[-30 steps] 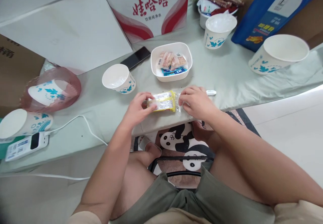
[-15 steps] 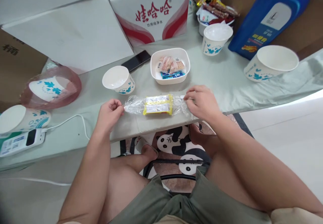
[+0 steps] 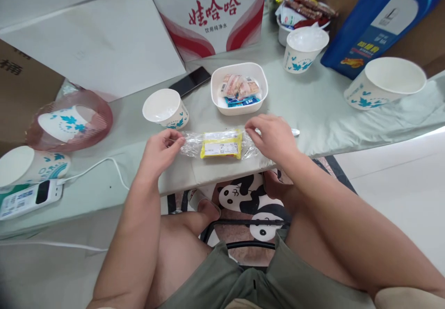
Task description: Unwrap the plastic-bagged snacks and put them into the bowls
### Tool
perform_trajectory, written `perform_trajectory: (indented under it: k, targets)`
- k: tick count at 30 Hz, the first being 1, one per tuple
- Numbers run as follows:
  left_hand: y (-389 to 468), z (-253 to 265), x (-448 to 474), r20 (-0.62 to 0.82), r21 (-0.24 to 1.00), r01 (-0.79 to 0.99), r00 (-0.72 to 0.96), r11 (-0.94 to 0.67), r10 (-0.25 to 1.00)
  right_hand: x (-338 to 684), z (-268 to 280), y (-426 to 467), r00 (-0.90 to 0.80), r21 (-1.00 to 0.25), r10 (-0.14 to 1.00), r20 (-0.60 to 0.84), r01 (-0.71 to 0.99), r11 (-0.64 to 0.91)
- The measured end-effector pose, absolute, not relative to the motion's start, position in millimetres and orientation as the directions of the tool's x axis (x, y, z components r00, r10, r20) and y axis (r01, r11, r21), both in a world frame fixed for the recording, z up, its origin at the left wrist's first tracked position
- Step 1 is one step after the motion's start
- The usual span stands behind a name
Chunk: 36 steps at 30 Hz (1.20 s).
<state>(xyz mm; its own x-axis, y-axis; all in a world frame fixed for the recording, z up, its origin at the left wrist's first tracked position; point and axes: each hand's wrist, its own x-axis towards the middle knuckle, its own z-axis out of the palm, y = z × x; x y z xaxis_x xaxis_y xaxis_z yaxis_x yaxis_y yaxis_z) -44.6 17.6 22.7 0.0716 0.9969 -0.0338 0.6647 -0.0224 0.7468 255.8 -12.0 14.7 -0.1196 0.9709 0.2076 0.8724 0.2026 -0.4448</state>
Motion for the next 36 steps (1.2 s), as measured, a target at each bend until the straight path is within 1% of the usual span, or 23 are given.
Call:
perform_trajectory:
  k: [2, 3, 5, 7, 8, 10, 12, 13, 15, 18, 21, 25, 29, 32, 36]
  targets:
    - [15.1, 24.4, -44.9, 0.052, 0.707, 0.706, 0.004, -0.040, 0.999, 252.3, 19.5, -3.9, -0.054, -0.435, 0.975, 0.218, 0.888, 0.147]
    - [13.4, 25.3, -43.5, 0.114, 0.685, 0.724, -0.001, -0.078, 0.994, 249.3, 23.4, 0.7, -0.009, -0.427, 0.975, 0.221, 0.898, 0.105]
    - [10.2, 26.9, -38.5, 0.219, 0.639, 0.743, 0.071, -0.199, 0.973, 241.1, 33.7, 7.6, 0.097, -0.414, 0.959, 0.267, 0.910, 0.023]
    - [8.0, 27.5, -32.5, 0.252, 0.608, 0.738, 0.169, -0.292, 0.953, 230.1, 44.5, 7.4, 0.147, -0.412, 0.924, 0.354, 0.911, 0.012]
    - [7.6, 27.5, -29.8, 0.247, 0.606, 0.735, 0.190, -0.304, 0.950, 223.7, 48.4, 4.0, 0.117, -0.409, 0.914, 0.387, 0.911, 0.057]
    - [8.1, 27.5, -26.5, 0.223, 0.628, 0.732, 0.156, -0.265, 0.962, 209.7, 49.8, -8.0, -0.060, -0.385, 0.919, 0.391, 0.896, 0.222]
    - [9.5, 27.9, -26.2, 0.212, 0.681, 0.701, 0.089, -0.213, 0.973, 196.9, 42.1, -21.0, -0.270, -0.352, 0.909, 0.317, 0.857, 0.377]
    - [10.3, 28.3, -27.1, 0.212, 0.713, 0.673, 0.059, -0.195, 0.976, 191.8, 36.1, -25.8, -0.347, -0.338, 0.896, 0.278, 0.838, 0.429]
    - [11.6, 29.1, -30.1, 0.213, 0.768, 0.616, 0.014, -0.176, 0.977, 185.4, 23.8, -29.5, -0.423, -0.324, 0.878, 0.223, 0.817, 0.476]
    - [12.9, 29.6, -35.4, 0.198, 0.818, 0.556, -0.035, -0.145, 0.980, 183.1, 15.1, -24.2, -0.432, -0.334, 0.885, 0.171, 0.820, 0.465]
    - [14.3, 29.0, -39.4, 0.187, 0.878, 0.461, -0.092, -0.124, 0.978, 183.7, 19.7, -18.5, -0.460, -0.322, 0.878, 0.129, 0.818, 0.476]
    - [16.4, 28.1, -43.0, 0.188, 0.950, 0.281, -0.160, -0.138, 0.969, 182.3, 29.9, -19.1, -0.521, -0.255, 0.849, 0.089, 0.812, 0.525]
    - [17.6, 29.6, -45.3, 0.131, 0.987, 0.125, -0.238, -0.104, 0.962, 181.1, 36.4, -24.1, -0.509, -0.149, 0.859, 0.049, 0.847, 0.510]
    - [19.5, 32.9, -46.5, 0.088, 0.996, 0.054, -0.287, -0.076, 0.954, 181.6, 37.4, -29.4, -0.490, -0.085, 0.868, 0.084, 0.864, 0.496]
    - [25.2, 34.9, -52.2, 0.074, 0.997, -0.005, -0.383, -0.082, 0.921, 184.5, 29.6, -36.1, -0.515, -0.018, 0.842, 0.159, 0.851, 0.524]
